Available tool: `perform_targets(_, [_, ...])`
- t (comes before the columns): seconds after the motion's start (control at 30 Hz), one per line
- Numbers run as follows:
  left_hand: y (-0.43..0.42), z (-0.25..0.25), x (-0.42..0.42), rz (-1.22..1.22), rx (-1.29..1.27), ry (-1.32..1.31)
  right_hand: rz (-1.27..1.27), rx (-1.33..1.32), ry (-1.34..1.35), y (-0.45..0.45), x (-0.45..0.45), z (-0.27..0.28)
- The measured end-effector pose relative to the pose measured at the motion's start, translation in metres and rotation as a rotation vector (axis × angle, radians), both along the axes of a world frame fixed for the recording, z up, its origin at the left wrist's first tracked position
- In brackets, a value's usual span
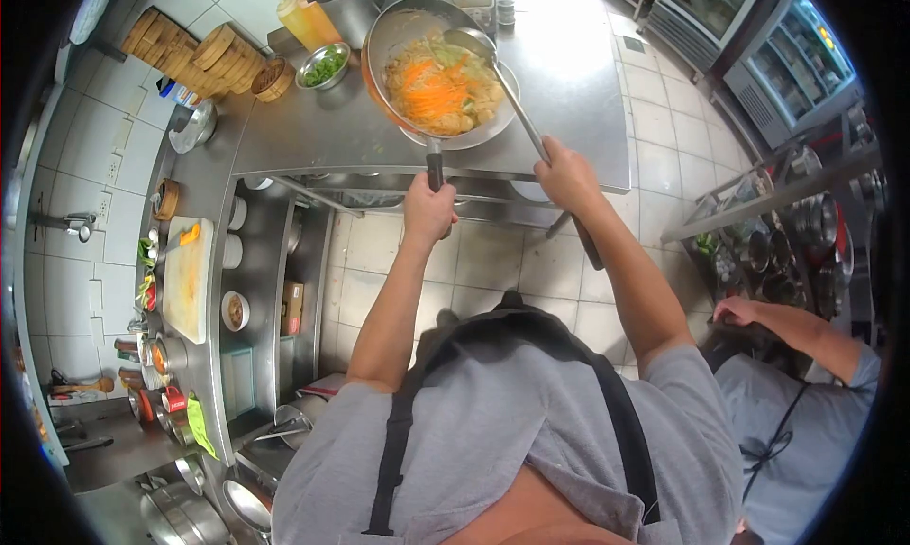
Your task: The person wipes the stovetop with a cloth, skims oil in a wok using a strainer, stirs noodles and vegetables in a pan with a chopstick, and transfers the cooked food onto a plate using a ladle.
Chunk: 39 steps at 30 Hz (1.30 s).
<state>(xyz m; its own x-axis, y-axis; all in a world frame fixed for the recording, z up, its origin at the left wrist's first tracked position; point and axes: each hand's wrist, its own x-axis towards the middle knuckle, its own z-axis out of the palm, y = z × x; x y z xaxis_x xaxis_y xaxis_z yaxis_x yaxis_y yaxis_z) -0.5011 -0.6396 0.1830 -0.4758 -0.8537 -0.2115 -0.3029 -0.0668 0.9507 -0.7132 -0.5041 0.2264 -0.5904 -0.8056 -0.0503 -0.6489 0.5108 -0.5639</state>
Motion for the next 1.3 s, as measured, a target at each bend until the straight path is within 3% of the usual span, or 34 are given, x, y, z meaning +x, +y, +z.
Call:
perform_targets(0.23, [0.007,0.005,-0.004,0.032,-0.133,-0.186,0.002,-0.033,0.016,0.016,0.003,-0.014])
perform_targets(0.37, [-0.017,-0.04,0.002,0.024,-0.38,-0.249,0.02,0.017,0.049,0.026,0.011,-0.018])
perform_targets(0.73, [-0.029,-0.003,0.014,0.063,-0.561,-0.441,0.073,0.064,0.254,0.055,0.009,-0.049])
perform_targets(1.07, [-0.031,0.013,0.019,0.018,-0.436,-0.555,0.07,0.084,0.271,-0.011,-0.008,-0.021])
perform_targets(1.3, [-0.038,0.015,0.02,0.019,-0.405,-0.571,0.146,0.134,0.302,0.013,-0.013,-0.011])
